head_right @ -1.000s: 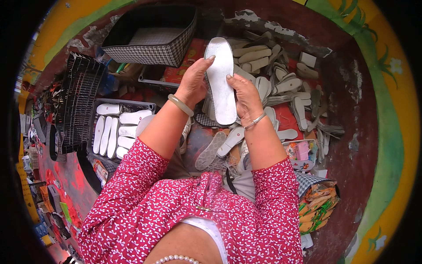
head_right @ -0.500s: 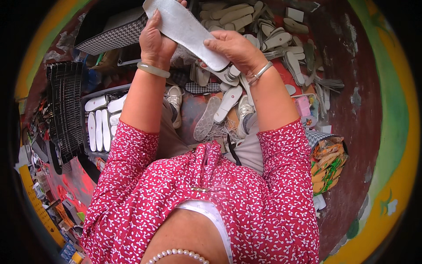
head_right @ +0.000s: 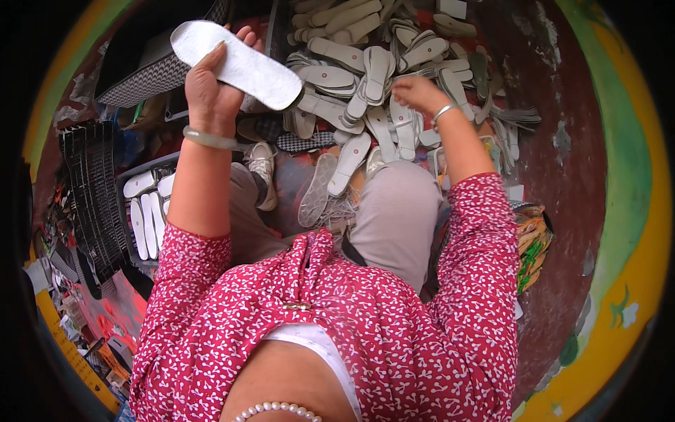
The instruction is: The person sits on the floor and handles various footwear items, including slippers and packaged insoles. They pick up items, inspect them, and place them into nearby baskets or piles.
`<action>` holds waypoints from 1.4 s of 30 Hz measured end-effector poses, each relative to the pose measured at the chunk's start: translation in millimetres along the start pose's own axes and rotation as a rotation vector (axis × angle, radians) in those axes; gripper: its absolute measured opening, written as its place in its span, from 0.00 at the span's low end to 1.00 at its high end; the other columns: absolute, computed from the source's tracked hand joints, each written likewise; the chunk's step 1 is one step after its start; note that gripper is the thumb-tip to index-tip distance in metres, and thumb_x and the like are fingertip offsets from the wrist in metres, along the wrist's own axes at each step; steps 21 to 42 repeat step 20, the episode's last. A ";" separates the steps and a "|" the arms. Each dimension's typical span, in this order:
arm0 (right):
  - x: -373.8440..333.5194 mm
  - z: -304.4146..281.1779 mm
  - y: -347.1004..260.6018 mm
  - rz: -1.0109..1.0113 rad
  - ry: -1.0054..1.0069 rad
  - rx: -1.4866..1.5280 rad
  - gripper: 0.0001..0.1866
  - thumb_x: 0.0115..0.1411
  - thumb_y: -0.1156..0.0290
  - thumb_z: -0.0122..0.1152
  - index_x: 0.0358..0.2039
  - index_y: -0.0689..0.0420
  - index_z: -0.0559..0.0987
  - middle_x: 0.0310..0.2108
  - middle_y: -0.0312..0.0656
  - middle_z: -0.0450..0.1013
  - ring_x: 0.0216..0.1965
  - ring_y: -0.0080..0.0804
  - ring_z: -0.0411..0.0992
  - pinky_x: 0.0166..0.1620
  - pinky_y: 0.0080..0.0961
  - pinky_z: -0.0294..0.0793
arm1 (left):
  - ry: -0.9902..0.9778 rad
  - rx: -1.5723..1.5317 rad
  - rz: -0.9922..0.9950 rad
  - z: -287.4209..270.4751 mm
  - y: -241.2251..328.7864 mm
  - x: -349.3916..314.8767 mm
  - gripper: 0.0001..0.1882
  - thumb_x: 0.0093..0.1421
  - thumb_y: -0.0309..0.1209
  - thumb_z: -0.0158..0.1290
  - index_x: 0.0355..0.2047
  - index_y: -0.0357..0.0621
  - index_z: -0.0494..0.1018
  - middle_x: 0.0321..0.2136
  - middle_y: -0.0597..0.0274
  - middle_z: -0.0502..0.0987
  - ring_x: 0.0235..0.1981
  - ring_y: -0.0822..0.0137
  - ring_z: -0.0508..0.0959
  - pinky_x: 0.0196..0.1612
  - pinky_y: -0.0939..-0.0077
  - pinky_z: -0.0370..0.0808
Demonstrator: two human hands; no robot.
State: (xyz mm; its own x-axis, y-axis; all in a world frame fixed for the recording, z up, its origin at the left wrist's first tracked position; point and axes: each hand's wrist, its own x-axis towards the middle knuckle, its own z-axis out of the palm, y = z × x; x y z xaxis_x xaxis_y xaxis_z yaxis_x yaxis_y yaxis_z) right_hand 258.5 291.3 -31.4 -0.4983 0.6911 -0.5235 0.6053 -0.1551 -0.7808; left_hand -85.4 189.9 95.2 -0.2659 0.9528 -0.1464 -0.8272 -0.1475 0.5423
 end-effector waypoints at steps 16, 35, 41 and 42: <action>85.0 150.9 179.6 0.678 0.287 -0.409 0.32 0.50 0.56 0.60 0.50 0.63 0.65 0.47 0.55 0.69 0.49 0.48 0.68 0.51 0.37 0.67 | 0.109 0.213 -0.103 -29.5 13.1 -3.6 0.25 0.57 0.24 0.44 0.55 0.34 0.56 0.46 0.40 0.69 0.45 0.50 0.72 0.54 0.56 0.66; 99.8 141.1 188.4 0.709 0.198 -0.443 0.34 0.49 0.57 0.62 0.52 0.64 0.64 0.47 0.55 0.69 0.50 0.44 0.68 0.52 0.35 0.66 | 0.077 0.180 -0.125 -32.7 11.2 -0.1 0.25 0.57 0.24 0.44 0.56 0.34 0.55 0.46 0.40 0.68 0.45 0.50 0.72 0.54 0.56 0.66; 99.8 141.1 188.4 0.709 0.198 -0.443 0.34 0.49 0.57 0.62 0.52 0.64 0.64 0.47 0.55 0.69 0.50 0.44 0.68 0.52 0.35 0.66 | 0.077 0.180 -0.125 -32.7 11.2 -0.1 0.25 0.57 0.24 0.44 0.56 0.34 0.55 0.46 0.40 0.68 0.45 0.50 0.72 0.54 0.56 0.66; 99.8 141.1 188.4 0.709 0.198 -0.443 0.34 0.49 0.57 0.62 0.52 0.64 0.64 0.47 0.55 0.69 0.50 0.44 0.68 0.52 0.35 0.66 | 0.077 0.180 -0.125 -32.7 11.2 -0.1 0.25 0.57 0.24 0.44 0.56 0.34 0.55 0.46 0.40 0.68 0.45 0.50 0.72 0.54 0.56 0.66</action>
